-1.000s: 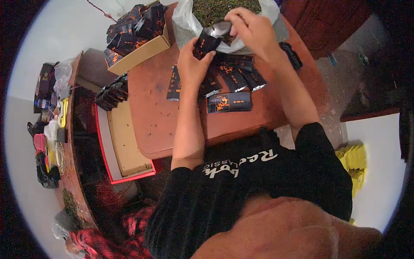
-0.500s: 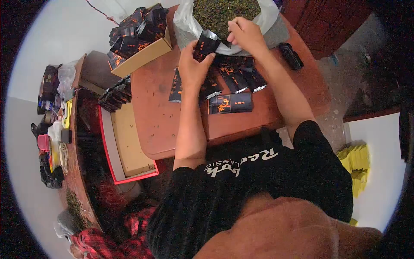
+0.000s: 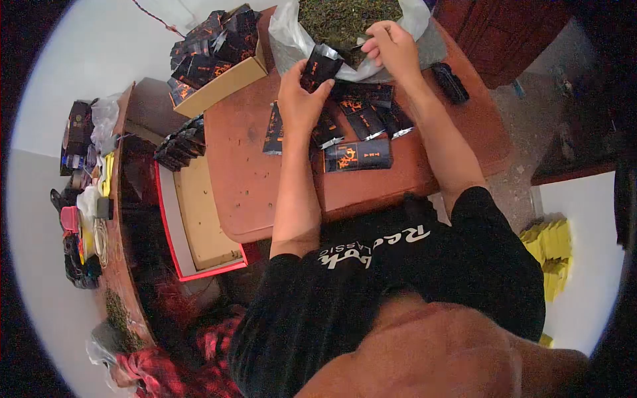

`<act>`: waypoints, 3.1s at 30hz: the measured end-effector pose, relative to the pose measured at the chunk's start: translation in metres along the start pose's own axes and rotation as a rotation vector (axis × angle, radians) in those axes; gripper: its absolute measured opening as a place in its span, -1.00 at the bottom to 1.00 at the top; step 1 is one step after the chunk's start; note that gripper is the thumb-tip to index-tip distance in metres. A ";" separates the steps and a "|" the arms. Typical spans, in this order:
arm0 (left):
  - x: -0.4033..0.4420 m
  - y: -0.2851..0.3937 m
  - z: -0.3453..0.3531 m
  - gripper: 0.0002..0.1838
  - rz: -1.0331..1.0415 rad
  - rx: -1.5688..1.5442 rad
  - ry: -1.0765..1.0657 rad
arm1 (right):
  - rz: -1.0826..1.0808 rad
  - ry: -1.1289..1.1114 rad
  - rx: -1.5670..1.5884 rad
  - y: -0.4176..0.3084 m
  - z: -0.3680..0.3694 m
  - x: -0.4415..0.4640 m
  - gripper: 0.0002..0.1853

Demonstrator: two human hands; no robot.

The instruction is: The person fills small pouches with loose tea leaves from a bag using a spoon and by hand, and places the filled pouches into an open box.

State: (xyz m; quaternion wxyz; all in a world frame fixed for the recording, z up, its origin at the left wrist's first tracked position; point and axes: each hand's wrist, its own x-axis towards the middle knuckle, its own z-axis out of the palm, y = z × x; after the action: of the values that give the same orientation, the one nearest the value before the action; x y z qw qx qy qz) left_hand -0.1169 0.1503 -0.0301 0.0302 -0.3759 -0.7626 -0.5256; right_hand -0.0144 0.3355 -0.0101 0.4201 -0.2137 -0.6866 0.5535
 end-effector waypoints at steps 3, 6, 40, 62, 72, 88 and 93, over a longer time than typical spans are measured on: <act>-0.001 -0.005 0.002 -0.36 0.014 0.007 0.012 | 0.005 -0.015 0.061 -0.001 -0.008 0.003 -0.75; 0.000 -0.009 0.005 -0.36 0.033 0.032 0.025 | 0.055 -0.039 0.120 -0.015 -0.013 0.003 -0.75; 0.003 -0.021 0.011 -0.43 0.012 -0.251 -0.030 | -0.422 -0.078 -0.449 -0.080 -0.008 -0.019 -0.77; 0.007 -0.034 0.018 -0.41 -0.054 -0.365 -0.062 | 0.067 -0.054 -0.227 -0.004 0.002 0.002 -0.72; 0.005 -0.023 0.014 -0.42 -0.059 -0.367 -0.051 | 0.034 -0.009 -0.075 0.001 -0.001 0.005 -0.71; 0.004 -0.024 0.015 -0.42 -0.036 -0.294 -0.038 | -0.039 -0.170 -0.093 -0.062 0.001 -0.027 -0.72; 0.002 -0.019 0.012 -0.36 0.020 -0.124 -0.042 | -0.536 -0.275 -0.540 -0.051 0.020 -0.043 -0.81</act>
State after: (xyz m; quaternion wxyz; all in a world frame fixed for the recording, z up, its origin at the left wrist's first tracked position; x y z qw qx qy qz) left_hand -0.1253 0.1583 -0.0490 -0.0040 -0.3958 -0.7252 -0.5634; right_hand 0.0020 0.2761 0.0219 0.3826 -0.0538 -0.8885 0.2476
